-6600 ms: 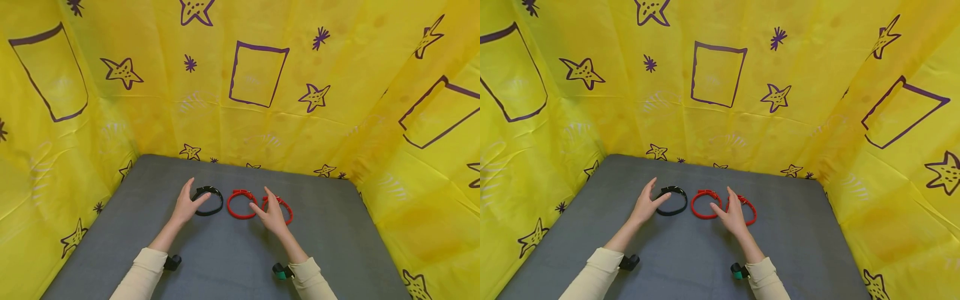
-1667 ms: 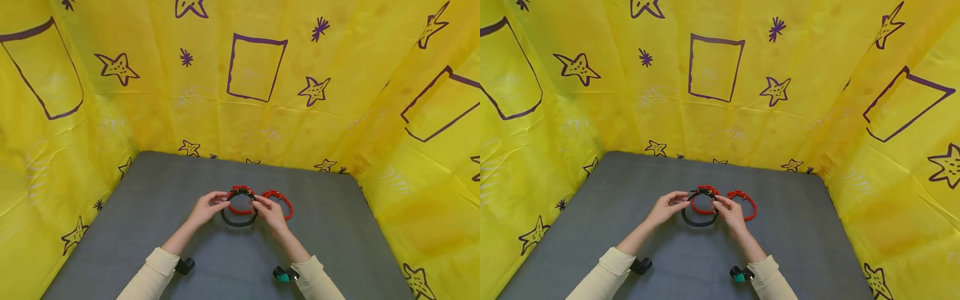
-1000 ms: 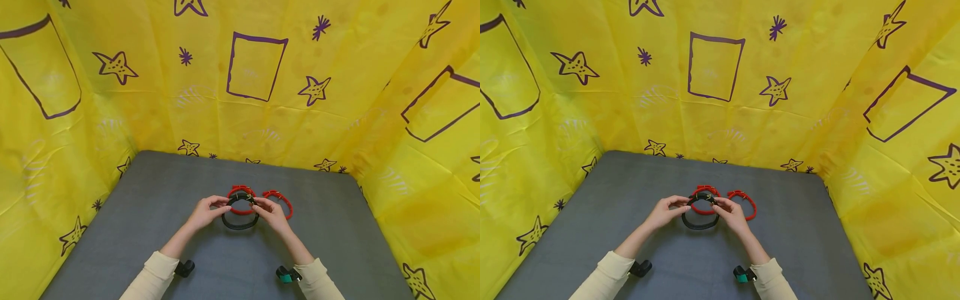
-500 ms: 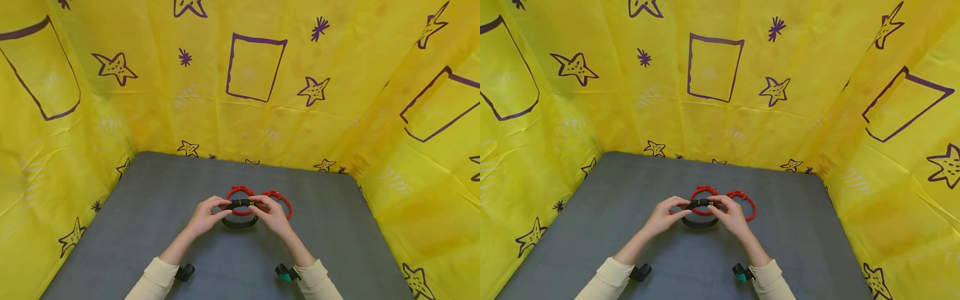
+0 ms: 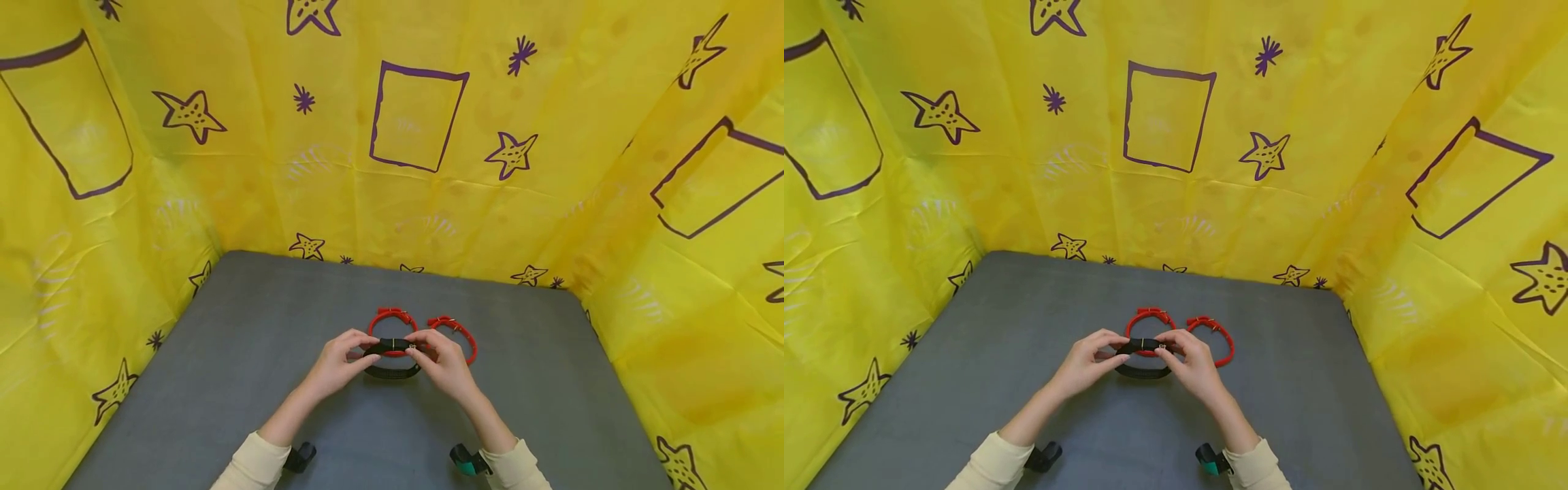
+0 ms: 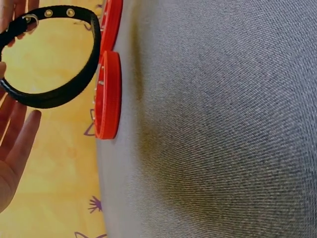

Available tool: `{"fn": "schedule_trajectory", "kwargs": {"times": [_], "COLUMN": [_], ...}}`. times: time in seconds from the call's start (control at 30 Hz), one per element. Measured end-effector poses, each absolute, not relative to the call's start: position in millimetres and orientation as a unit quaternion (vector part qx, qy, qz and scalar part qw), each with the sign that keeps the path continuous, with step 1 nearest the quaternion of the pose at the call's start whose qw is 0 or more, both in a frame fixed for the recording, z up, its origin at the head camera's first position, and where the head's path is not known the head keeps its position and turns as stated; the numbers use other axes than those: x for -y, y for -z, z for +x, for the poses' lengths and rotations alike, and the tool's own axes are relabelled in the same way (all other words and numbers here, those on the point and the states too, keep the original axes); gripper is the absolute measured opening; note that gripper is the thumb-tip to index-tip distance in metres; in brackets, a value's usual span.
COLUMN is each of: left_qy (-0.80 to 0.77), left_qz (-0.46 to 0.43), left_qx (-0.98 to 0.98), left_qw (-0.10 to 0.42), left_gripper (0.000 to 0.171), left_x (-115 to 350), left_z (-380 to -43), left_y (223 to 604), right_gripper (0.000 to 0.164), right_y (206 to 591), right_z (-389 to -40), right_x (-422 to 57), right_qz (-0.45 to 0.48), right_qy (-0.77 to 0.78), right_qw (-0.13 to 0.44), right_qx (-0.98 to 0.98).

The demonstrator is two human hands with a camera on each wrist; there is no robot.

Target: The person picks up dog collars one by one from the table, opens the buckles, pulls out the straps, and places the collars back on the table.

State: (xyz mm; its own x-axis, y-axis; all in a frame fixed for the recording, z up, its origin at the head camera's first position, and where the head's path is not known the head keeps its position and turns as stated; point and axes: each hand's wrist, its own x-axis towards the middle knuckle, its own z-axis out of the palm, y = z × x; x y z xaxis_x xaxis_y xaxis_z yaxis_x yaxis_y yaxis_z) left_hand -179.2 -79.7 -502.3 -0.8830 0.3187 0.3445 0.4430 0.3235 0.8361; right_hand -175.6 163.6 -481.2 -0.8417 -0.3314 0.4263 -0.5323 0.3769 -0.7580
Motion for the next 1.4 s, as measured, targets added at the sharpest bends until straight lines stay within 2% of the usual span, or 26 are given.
{"fn": "schedule_trajectory", "kwargs": {"times": [0.13, 0.4, 0.73, 0.9, 1.2, 1.4], "left_qy": [0.508, 0.446, 0.427, 0.441, 0.489, 0.507], "left_qz": [-0.235, -0.278, -0.297, -0.293, -0.28, -0.283], "left_qx": [0.827, 0.843, 0.843, 0.838, 0.821, 0.808], "left_qw": [0.059, 0.119, 0.138, 0.134, 0.094, 0.104], "left_gripper": [0.034, 0.04, 0.029, 0.027, 0.027, 0.027], "left_x": [77.3, 70.3, 66.9, 66.7, 68.8, 68.3], "left_z": [-175.9, -173.6, -170.6, -171.0, -170.7, -170.3], "left_y": [497.8, 486.9, 486.4, 489.5, 494.3, 496.6], "right_gripper": [0.022, 0.024, 0.027, 0.027, 0.022, 0.027], "right_y": [487.3, 486.6, 489.8, 490.7, 493.6, 495.1], "right_z": [-174.4, -173.8, -171.6, -170.0, -168.9, -167.8], "right_x": [-164.1, -161.1, -158.2, -157.4, -155.6, -154.8], "right_qz": [0.29, 0.333, 0.364, 0.361, 0.366, 0.355], "right_qy": [-0.463, -0.417, -0.405, -0.406, -0.416, -0.432], "right_qw": [0.137, 0.164, 0.172, 0.178, 0.186, 0.188], "right_qx": [0.826, 0.83, 0.821, 0.821, 0.812, 0.807]}}
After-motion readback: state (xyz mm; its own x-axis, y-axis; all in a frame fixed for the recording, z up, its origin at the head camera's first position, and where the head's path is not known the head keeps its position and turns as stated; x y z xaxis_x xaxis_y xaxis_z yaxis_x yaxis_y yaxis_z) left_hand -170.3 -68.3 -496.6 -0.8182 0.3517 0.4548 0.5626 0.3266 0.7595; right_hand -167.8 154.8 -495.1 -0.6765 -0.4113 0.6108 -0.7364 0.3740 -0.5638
